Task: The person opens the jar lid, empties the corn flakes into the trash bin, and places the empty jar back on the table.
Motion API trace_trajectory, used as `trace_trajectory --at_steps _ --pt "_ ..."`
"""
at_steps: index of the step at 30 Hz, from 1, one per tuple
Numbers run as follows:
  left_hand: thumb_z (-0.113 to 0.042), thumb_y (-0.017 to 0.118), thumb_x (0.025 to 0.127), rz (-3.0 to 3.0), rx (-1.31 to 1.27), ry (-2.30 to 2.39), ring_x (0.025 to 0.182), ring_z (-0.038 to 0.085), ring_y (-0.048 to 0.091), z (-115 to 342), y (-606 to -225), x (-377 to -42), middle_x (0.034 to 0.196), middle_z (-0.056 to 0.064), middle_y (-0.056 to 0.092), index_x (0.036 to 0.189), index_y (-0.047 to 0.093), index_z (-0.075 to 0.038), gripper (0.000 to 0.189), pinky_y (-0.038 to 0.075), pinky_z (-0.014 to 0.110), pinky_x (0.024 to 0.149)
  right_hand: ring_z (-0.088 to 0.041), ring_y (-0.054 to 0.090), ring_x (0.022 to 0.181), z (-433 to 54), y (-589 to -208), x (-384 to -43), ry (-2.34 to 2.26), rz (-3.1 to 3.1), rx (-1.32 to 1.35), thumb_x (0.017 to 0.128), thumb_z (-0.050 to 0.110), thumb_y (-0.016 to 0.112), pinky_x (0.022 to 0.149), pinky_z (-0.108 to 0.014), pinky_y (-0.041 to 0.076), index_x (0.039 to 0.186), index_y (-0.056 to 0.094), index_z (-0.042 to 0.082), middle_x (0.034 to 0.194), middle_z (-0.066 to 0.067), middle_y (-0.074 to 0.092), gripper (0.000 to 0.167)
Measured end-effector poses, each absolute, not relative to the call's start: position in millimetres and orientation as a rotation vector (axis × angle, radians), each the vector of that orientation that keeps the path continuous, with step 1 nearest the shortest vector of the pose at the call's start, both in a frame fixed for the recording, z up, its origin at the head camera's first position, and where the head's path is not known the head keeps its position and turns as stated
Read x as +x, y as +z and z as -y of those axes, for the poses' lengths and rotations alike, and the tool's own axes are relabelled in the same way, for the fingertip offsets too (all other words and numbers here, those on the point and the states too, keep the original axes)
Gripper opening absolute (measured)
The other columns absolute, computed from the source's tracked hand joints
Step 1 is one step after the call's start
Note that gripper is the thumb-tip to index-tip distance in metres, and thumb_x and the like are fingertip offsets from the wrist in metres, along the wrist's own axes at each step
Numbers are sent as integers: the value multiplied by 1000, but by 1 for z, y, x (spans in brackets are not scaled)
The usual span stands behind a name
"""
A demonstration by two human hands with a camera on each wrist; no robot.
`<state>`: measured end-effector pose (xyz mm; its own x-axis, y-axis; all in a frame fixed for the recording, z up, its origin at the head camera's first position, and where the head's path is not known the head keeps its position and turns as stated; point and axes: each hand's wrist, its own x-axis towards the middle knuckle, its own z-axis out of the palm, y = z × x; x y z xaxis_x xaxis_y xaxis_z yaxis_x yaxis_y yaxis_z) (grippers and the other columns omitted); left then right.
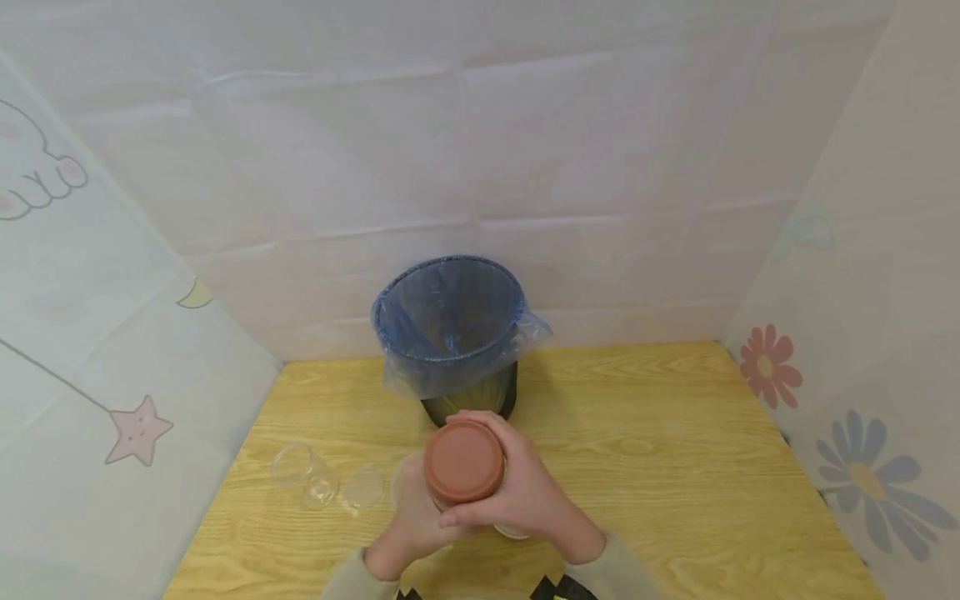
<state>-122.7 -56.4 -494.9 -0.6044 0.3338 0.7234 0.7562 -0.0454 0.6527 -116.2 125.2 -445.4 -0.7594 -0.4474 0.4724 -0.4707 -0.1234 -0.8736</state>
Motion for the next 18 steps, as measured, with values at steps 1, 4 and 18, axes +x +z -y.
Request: trace_trajectory --at_steps 1,4,18 --pt "-27 85 80 1888 -1159 -1690 109 29 65 56 -495 -123 127 12 63 141 47 0 76 55 45 91 -32 56 125 -125 -446 -116 2095 2056 1086 69 12 96 103 -44 47 150 45 8 142 -13 55 96" --pt "-25 84 81 1895 -1164 -1695 110 29 65 55 -494 -122 128 12 63 141 46 0 75 55 45 91 -33 55 126 -124 -447 -117 2116 2039 1097 70 13 96 104 -45 47 151 43 7 143 -14 54 97" --pt "-22 88 78 1962 -1116 -1738 111 28 65 57 -493 -120 131 11 61 144 44 -4 81 55 45 92 -31 44 137 -141 -444 -119 2010 2164 1024 69 11 96 108 -67 29 152 43 10 148 -8 50 98"
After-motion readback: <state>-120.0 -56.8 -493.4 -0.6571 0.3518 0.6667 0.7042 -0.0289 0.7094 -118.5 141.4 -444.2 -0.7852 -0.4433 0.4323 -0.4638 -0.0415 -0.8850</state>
